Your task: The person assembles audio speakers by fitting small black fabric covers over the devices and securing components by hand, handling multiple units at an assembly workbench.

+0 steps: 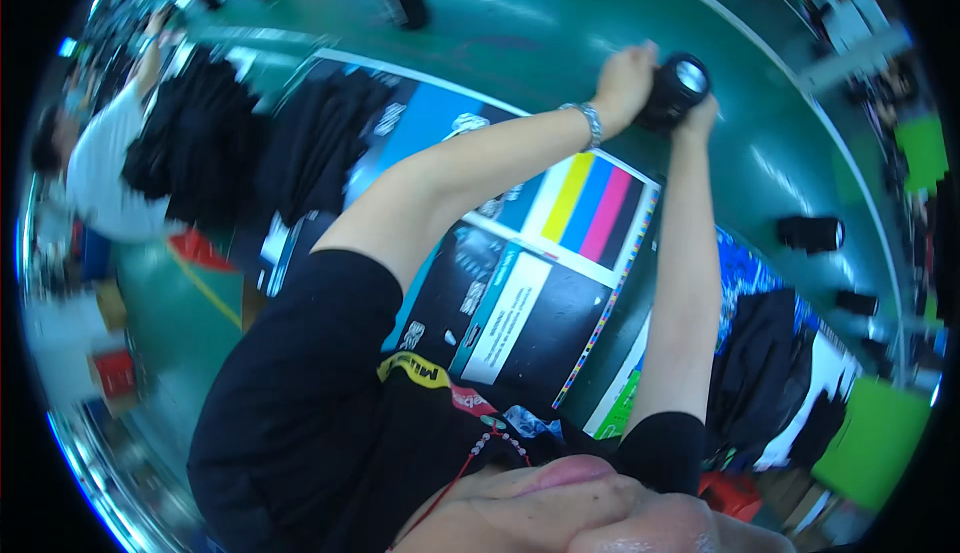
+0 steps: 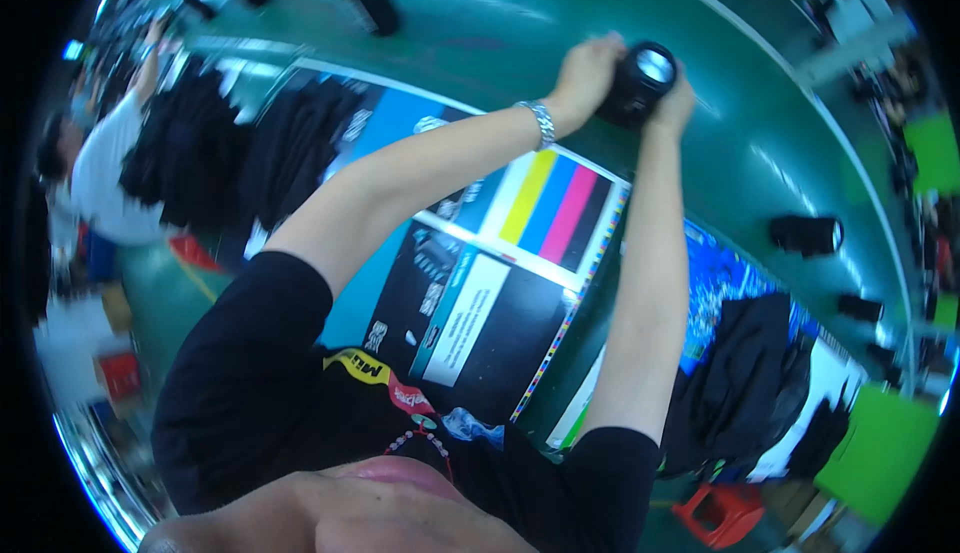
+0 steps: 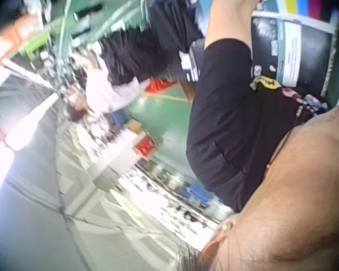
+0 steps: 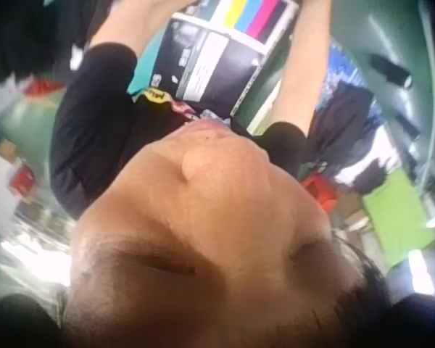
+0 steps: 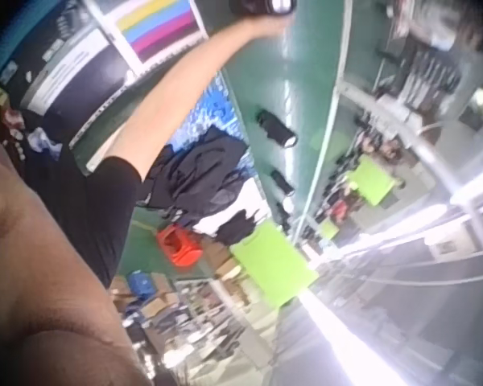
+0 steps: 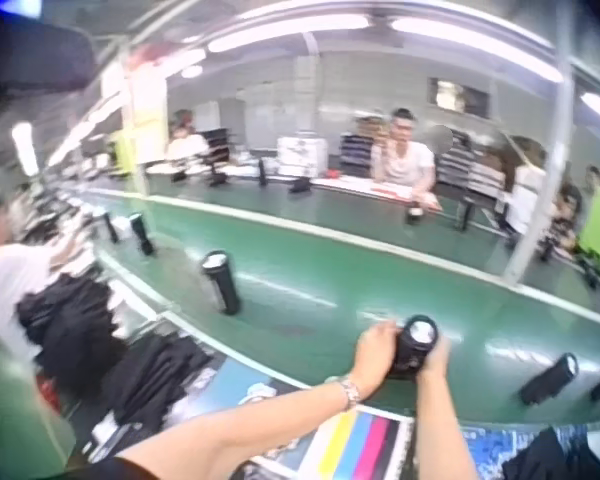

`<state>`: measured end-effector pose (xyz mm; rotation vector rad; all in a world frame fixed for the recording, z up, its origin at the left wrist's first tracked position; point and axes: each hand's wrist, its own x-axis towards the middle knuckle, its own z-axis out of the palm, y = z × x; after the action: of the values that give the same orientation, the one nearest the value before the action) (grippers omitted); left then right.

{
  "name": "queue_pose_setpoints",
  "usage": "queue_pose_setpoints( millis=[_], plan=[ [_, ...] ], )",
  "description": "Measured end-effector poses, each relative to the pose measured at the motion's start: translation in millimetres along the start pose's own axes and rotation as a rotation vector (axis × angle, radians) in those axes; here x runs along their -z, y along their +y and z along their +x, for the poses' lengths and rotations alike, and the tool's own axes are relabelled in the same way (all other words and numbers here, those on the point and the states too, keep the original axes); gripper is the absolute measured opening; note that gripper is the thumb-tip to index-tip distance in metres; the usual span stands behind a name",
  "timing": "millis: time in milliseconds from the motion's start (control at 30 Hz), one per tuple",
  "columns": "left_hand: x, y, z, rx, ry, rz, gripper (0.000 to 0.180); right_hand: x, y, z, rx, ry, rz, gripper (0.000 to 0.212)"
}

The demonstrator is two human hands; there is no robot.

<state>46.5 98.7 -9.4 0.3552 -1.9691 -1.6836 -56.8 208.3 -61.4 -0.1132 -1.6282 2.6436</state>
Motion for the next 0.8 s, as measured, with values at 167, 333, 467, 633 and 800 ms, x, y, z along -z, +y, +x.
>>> queue_pose_setpoints(
  millis=[167,333,467,633,800],
  plan=[
    [129,26,-43,-0.209,-0.107,0.191,0.039,44,-20,-17,-0.025,0.157,-0.102,0.037],
    [318,47,-94,-0.354,0.092,1.085,0.032,47,-64,-73,0.310,0.258,-0.263,0.030],
    [381,13,-143,-0.338,0.053,1.299,0.029,5,-82,-157,0.578,0.165,-0.431,0.027],
    [381,23,-147,-0.312,0.233,0.810,0.017,-47,-67,-263,0.504,-0.168,-0.384,0.022],
    [360,59,-145,-0.454,0.168,0.570,0.018,-85,-39,-327,0.191,-0.493,-0.143,0.025]
  ],
)
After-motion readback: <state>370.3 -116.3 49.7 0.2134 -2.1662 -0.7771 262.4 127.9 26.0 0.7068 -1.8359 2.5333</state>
